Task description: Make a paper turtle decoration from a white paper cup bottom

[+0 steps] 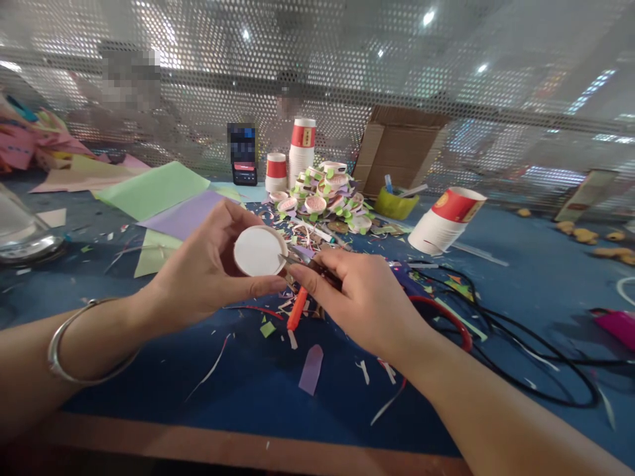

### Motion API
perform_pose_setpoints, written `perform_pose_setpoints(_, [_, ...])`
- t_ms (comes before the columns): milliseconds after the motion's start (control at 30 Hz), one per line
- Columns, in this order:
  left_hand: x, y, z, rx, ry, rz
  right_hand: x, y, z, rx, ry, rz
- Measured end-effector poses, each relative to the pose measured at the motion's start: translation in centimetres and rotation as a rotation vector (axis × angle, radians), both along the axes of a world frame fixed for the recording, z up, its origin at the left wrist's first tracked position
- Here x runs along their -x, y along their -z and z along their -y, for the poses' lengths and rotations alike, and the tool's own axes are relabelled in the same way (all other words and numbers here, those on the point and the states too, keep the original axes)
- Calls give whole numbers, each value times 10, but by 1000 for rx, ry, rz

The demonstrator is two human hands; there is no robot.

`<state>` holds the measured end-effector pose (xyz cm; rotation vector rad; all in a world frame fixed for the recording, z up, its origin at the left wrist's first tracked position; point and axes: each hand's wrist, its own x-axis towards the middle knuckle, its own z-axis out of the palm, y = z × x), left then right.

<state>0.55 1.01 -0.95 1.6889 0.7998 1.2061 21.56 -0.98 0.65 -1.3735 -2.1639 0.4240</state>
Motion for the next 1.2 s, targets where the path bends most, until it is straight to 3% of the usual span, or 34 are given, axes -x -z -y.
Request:
perform_pose_setpoints(267, [-4, -6, 8, 163, 60, 170, -1, -1, 3, -36, -36, 16])
perform_pose_setpoints(433, [0, -3, 5, 193, 3, 49, 0, -2, 2, -33, -46, 35])
perform_pose_setpoints(667, [-1, -2, 6, 228, -43, 26, 0, 1, 3, -34, -7, -46])
perform_pose_setpoints(833, [-5, -2, 8, 248, 21, 3, 0, 5, 4, -7, -10, -183])
perform_pose_setpoints(1000, [-7, -1, 10, 284, 64, -36, 4, 8, 4, -55, 2, -201])
perform_pose_setpoints(1200, [-5, 0, 9, 292, 139, -19, 4, 7, 5, 2, -29, -251])
